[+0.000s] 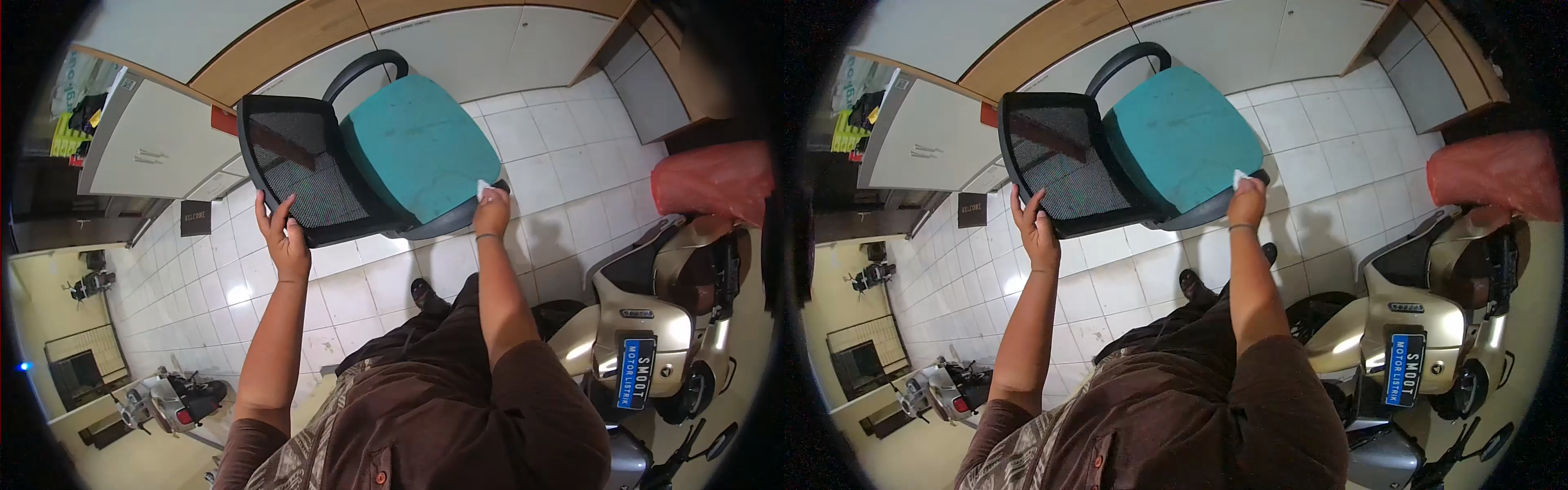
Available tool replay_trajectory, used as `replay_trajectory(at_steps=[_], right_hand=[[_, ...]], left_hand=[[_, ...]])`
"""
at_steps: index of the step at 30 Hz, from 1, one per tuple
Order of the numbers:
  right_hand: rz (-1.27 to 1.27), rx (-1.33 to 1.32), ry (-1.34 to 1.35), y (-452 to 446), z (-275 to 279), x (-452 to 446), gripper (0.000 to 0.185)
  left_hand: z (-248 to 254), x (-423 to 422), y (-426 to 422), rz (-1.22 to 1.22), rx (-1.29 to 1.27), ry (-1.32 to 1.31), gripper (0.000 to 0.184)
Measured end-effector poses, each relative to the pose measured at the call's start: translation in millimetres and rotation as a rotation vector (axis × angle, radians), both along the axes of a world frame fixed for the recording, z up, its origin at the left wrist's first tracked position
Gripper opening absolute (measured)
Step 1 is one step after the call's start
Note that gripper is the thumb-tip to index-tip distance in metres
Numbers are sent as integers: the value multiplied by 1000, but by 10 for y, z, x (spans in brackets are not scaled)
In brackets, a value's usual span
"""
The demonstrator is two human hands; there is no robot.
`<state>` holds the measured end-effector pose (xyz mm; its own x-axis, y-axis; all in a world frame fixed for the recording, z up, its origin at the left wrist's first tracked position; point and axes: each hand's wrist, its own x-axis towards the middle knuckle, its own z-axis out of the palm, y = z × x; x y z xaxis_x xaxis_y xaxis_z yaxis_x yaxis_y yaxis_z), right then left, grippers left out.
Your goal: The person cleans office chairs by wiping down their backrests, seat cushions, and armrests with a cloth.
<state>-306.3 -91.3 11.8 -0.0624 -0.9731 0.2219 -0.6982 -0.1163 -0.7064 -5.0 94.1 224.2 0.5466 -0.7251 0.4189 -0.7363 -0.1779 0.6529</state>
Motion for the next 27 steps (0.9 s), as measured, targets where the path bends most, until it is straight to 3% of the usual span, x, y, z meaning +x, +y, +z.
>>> replay_trajectory(at_steps=[1,3,4,5,6,7,8,9,11,13,15,16,18,20,21,23,25,26,27], right_hand=[[71,-7,2,141,-56,102,20],[68,232,-375,551,-201,412,18],[170,153,-248,754,-20,550,17],[161,330,-442,942,-188,743,17],[369,196,-331,1165,-467,885,17],[413,475,-289,1321,-136,982,18],[681,531,59,1499,-375,1075,19],[625,741,173,1632,-350,1160,17],[750,475,-184,1570,-423,1013,16],[419,114,-244,1351,-381,878,14],[305,166,-238,877,-44,492,13],[269,103,-179,670,75,324,14],[221,33,-116,587,77,173,17],[446,209,-158,771,-113,155,14],[685,191,-125,912,-82,159,13],[586,408,-257,1261,-52,255,7],[188,669,-405,1407,-316,398,4],[147,673,-422,1409,-572,550,4],[-91,828,-881,1374,-877,707,5]], left_hand=[[1,14,-10,2,-11,37,38],[-26,46,12,-19,-5,63,38],[-14,37,11,-6,-5,47,38],[0,30,-9,6,-12,30,38],[8,16,-24,0,-14,30,38],[8,-7,-16,10,-11,27,38],[13,-34,-1,19,-7,25,39],[20,-63,-3,12,-13,25,39],[16,-90,13,6,10,-53,38],[-49,-88,54,14,31,-43,37],[-38,-144,34,17,-11,58,37],[3,-171,11,19,7,-70,37],[-27,-218,7,19,-9,-18,37],[-54,-211,29,29,-18,43,36],[-86,-197,54,33,-6,63,36],[-77,-224,56,24,-33,75,37],[-61,-257,38,39,-44,140,37],[-81,-203,46,12,-45,70,37],[-117,-145,58,-16,-45,5,36]])
